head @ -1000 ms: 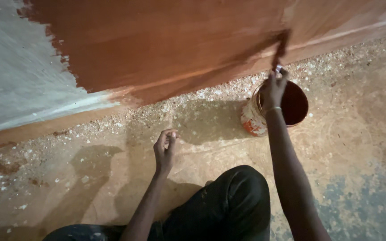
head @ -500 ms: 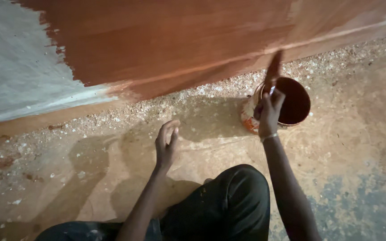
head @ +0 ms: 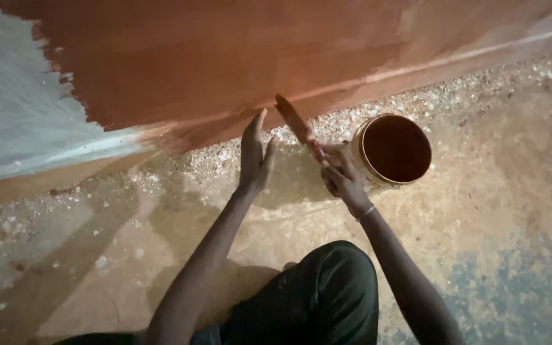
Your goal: The person paints the lower section of a wall with reddish-brown paint using a brush. They repeatedly dip the brush into a paint can and apply paint in horizontal strokes along the base of the wall.
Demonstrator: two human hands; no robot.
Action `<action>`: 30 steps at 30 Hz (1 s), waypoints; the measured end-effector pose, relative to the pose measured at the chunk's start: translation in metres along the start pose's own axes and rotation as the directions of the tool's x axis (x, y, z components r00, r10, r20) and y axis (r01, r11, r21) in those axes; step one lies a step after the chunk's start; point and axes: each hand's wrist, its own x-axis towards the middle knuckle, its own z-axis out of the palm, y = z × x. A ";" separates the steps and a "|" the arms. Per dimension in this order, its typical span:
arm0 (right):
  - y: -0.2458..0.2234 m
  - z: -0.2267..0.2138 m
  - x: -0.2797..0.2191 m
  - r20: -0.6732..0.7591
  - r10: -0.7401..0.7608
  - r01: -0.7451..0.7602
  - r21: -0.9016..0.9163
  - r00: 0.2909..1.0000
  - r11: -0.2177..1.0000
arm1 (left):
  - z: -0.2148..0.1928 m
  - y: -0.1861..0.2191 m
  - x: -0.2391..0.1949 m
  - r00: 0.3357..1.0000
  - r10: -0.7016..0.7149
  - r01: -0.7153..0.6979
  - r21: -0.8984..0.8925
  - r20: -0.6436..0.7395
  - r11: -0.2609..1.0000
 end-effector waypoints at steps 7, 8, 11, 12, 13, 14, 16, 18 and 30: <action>-0.017 0.010 0.031 -0.567 -0.042 0.305 0.378 0.823 0.874 | -0.036 -0.002 -0.023 0.998 -0.052 0.053 0.038 -0.022 0.998; -0.015 0.015 0.045 -0.528 -0.039 0.277 0.380 0.848 0.882 | -0.043 -0.004 -0.026 0.999 -0.028 0.029 0.030 -0.036 0.999; -0.009 0.049 0.075 -0.429 -0.026 0.132 0.219 0.903 0.967 | -0.070 0.002 -0.042 0.995 -0.017 0.024 0.061 -0.098 0.998; -0.008 0.075 0.080 -0.412 -0.022 0.046 0.049 0.911 0.998 | -0.081 0.006 -0.044 0.991 -0.007 0.016 0.066 -0.131 0.998; -0.004 0.103 0.072 -0.244 0.000 0.062 0.245 0.970 0.967 | -0.093 0.010 -0.047 0.986 0.003 0.010 0.073 -0.167 0.997; -0.001 0.131 0.056 -0.068 -0.021 0.048 0.429 0.997 0.902 | -0.104 0.014 -0.049 0.979 0.012 0.004 0.079 -0.202 0.997; 0.003 0.194 0.017 -0.004 -0.260 0.259 0.138 0.965 0.956 | -0.129 0.026 -0.061 0.950 0.048 -0.030 0.063 -0.309 0.998; -0.007 0.222 -0.015 0.142 -0.255 0.265 -0.055 0.956 0.963 | -0.154 0.035 -0.067 0.915 0.080 -0.044 0.099 -0.396 0.994; 0.022 0.133 0.004 -0.458 0.233 -0.019 0.424 0.858 0.905 | -0.166 0.020 -0.092 0.915 -0.006 0.019 0.028 -0.403 0.999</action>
